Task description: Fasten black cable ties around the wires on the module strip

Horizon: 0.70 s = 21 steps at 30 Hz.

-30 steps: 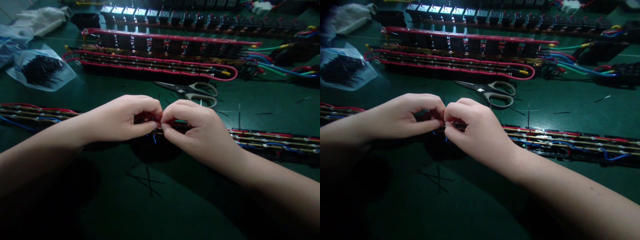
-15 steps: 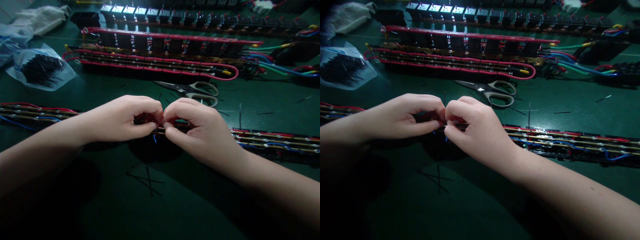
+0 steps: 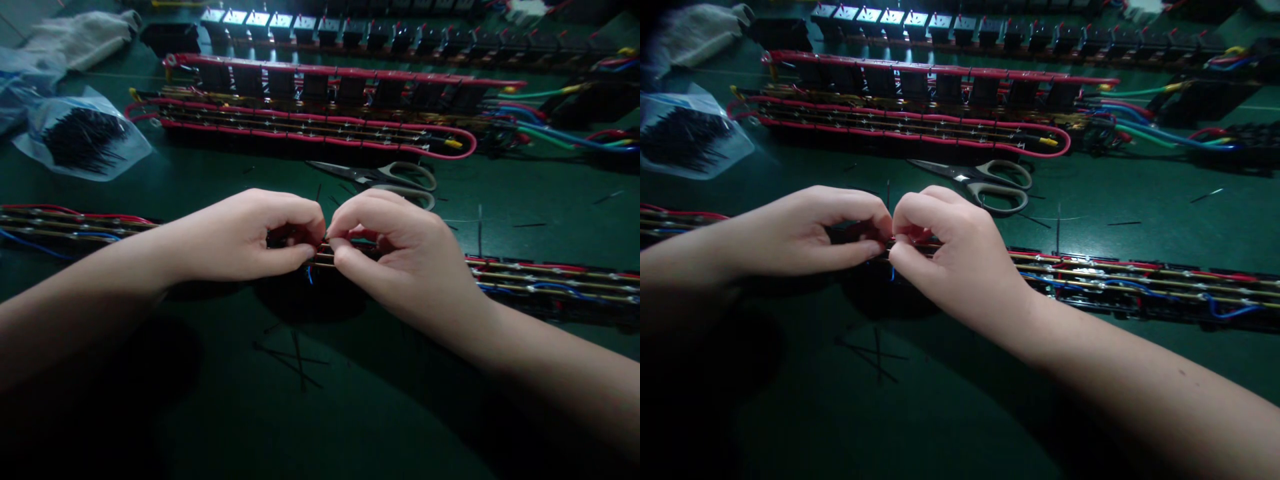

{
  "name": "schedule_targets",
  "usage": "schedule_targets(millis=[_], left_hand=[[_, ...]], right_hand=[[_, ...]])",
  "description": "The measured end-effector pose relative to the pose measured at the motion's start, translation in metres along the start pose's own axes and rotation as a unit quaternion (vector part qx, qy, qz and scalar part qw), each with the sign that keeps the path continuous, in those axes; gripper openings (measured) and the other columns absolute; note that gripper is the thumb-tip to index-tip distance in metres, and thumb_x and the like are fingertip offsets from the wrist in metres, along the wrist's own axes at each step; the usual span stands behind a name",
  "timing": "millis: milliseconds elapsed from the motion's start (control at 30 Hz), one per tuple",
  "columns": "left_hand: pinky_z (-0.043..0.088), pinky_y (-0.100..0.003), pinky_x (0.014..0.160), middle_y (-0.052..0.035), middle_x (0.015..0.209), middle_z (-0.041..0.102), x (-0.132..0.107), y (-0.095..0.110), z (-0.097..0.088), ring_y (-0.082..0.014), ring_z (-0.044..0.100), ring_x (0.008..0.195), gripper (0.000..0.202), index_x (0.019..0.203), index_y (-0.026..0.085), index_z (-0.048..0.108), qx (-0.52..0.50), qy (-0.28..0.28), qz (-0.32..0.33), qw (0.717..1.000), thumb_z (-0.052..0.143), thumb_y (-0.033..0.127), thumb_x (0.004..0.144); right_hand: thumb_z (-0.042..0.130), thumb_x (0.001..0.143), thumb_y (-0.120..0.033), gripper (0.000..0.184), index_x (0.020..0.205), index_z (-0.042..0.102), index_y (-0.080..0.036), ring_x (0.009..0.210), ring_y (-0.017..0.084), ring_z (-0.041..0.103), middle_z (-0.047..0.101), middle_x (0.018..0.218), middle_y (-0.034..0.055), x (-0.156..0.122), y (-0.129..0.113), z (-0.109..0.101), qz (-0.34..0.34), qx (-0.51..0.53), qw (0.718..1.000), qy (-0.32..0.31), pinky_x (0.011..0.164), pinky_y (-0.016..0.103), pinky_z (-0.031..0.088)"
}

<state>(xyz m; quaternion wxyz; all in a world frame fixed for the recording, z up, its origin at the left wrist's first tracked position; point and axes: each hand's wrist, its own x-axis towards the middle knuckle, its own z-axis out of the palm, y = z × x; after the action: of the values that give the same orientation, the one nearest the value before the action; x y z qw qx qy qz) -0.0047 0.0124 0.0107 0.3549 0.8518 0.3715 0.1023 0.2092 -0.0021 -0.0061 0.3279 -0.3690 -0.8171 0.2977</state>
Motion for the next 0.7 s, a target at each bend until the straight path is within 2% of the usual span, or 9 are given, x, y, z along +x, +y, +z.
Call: schedule_targets(millis=[467, 700], left_hand=[[0.041, -0.018, 0.061, 0.0025, 0.078, 0.062, 0.0014, -0.0004, -0.0007, -0.0077, 0.052, 0.065, 0.012, 0.087, 0.017, 0.065, -0.002, -0.013, -0.002, 1.0, 0.057, 0.026, 0.088], [0.041, -0.019, 0.062, 0.0019, 0.079, 0.063, 0.0001, -0.0011, 0.0, -0.0088, 0.054, 0.068, 0.009, 0.085, 0.018, 0.065, 0.016, -0.007, 0.017, 1.0, 0.057, 0.023, 0.086]], right_hand=[[0.056, 0.08, -0.007, 0.013, 0.075, 0.062, -0.018, 0.076, 0.016, 0.059, 0.063, 0.081, 0.0025, 0.0003, -0.0011, 0.0001, 0.018, 0.007, 1.0, 0.001, 0.069, 0.031, 0.049], [0.056, 0.08, -0.009, 0.014, 0.073, 0.058, -0.022, 0.077, 0.017, 0.06, 0.063, 0.082, 0.002, -0.0023, 0.0016, 0.0023, 0.027, 0.043, 0.998, 0.039, 0.068, 0.032, 0.051]])
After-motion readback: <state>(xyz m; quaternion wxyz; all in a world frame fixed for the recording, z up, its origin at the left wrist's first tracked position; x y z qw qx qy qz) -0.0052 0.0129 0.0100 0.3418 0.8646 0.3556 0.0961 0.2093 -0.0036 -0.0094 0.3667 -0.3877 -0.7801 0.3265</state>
